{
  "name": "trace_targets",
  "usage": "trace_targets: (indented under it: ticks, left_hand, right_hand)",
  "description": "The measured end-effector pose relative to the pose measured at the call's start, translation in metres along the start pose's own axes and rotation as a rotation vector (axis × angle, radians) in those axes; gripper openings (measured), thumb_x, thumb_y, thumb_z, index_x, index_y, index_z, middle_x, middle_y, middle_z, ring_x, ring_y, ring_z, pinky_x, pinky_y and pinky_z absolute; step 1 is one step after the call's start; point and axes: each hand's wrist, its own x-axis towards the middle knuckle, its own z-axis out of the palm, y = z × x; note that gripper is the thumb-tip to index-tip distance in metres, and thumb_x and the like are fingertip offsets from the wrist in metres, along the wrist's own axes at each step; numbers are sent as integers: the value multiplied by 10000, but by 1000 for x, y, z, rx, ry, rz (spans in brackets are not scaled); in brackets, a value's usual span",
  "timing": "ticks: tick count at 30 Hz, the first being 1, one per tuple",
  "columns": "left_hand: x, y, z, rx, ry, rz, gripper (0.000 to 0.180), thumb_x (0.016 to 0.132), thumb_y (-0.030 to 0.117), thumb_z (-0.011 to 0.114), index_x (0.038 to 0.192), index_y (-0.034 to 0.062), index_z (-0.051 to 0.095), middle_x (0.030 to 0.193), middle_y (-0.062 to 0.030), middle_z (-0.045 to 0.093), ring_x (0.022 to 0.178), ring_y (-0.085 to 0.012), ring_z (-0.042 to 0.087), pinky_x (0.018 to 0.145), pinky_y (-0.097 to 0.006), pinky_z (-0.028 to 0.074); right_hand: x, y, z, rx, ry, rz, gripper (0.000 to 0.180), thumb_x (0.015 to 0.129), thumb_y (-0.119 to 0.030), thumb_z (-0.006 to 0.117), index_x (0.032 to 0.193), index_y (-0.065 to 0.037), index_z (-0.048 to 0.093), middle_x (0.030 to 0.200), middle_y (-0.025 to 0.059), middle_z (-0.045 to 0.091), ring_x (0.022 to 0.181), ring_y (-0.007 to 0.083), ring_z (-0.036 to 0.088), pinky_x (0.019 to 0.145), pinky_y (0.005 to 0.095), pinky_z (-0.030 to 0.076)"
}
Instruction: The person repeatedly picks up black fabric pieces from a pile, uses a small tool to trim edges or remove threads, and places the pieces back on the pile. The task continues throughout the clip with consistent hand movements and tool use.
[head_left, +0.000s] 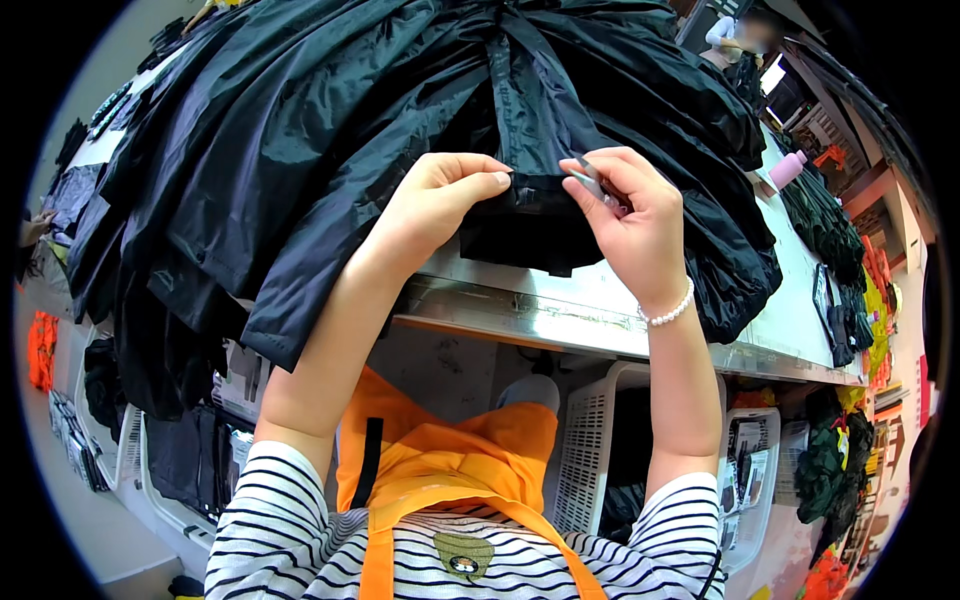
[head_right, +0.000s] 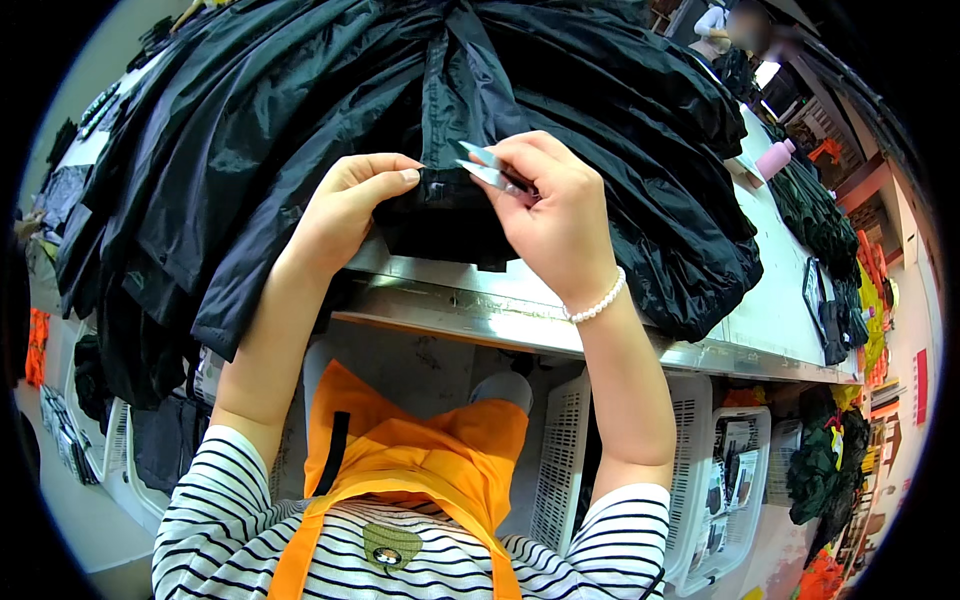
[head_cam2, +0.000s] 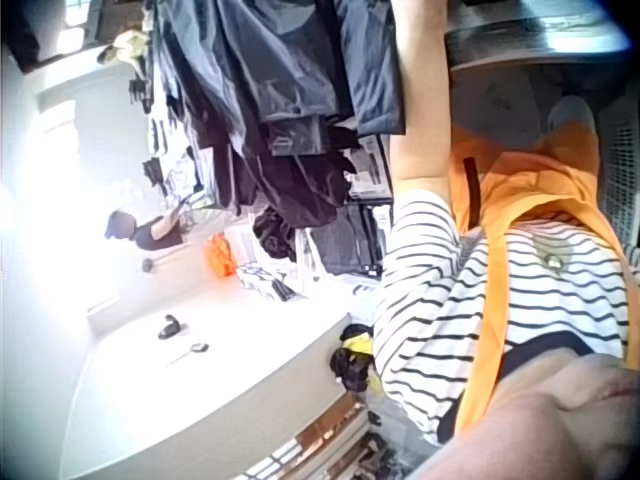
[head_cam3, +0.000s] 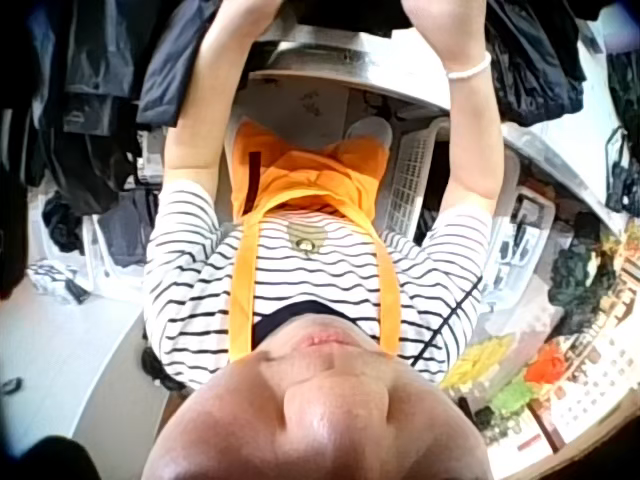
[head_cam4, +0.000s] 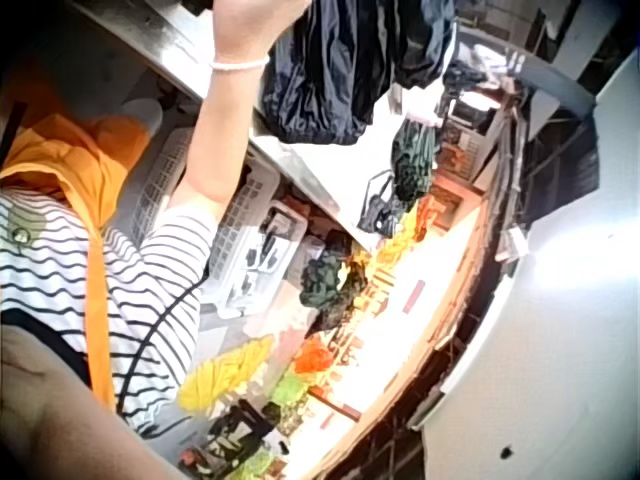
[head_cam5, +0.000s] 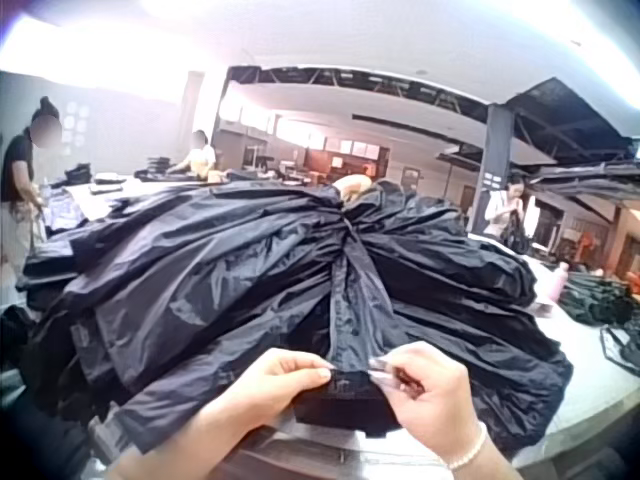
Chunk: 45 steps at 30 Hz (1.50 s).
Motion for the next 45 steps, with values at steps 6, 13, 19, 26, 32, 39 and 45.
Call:
trace_targets:
  ticks: [6, 13, 19, 26, 32, 39, 45]
  left_hand:
    - [6, 14, 1, 175, -11, -10, 170, 898, 96, 592, 976, -25, 683, 868, -10, 669, 793, -52, 583, 765, -203, 444]
    - [3, 6, 4, 56, -55, -9, 145, 893, 92, 600, 962, -7, 681, 868, -11, 673, 797, -67, 602, 759, -202, 459]
    - [0, 8, 14, -66, 14, -30, 138, 889, 93, 620, 976, 5, 679, 881, -23, 683, 808, -77, 623, 753, -216, 486]
    - [-3, 4, 20, 241, 34, -8, 153, 901, 115, 622, 976, -4, 682, 922, -27, 689, 817, -68, 607, 769, -228, 482]
    - [-68, 19, 41, 1285, 45, 536, 410, 789, 276, 709, 1110, 32, 637, 1233, -131, 557, 1193, -305, 493, 1058, -461, 322]
    - [-66, 22, -87, 1578, 90, 370, 612, 705, 164, 776, 1273, 78, 565, 1493, -97, 359, 1397, -282, 301, 1169, -470, 186]
    - [-65, 41, -127, 1015, 21, 250, 728, 770, 59, 670, 1441, 94, 389, 1480, -120, 393, 1372, -273, 359, 1161, -378, 222]
  right_hand:
    - [1, -10, 13, -14, 24, -213, 253, 693, 84, 687, 903, -56, 704, 852, 49, 595, 635, 160, 614, 565, 249, 503]
    - [-2, 1, 20, 371, -35, 102, 72, 794, -3, 718, 836, -5, 660, 761, -31, 569, 588, 34, 441, 532, 177, 363]
    - [-9, 21, 9, 688, 29, 455, 164, 862, -145, 720, 946, -21, 651, 783, -61, 547, 624, -5, 385, 561, 144, 331]
    - [-14, -1, -5, 220, -72, 158, 489, 767, -178, 810, 1171, -17, 587, 969, -10, 530, 683, 27, 431, 603, 171, 386]
    - [-28, 11, -18, -238, -386, -17, 166, 748, 15, 643, 900, -47, 667, 799, 89, 580, 679, 251, 626, 602, 329, 498]
    - [-40, 164, -95, -894, -215, 361, 207, 813, -19, 559, 970, -79, 679, 1002, 119, 598, 888, 352, 630, 793, 425, 513]
    - [13, 38, 6, -131, 70, 154, 223, 812, 13, 554, 985, -11, 694, 911, 163, 697, 809, 297, 687, 680, 348, 541]
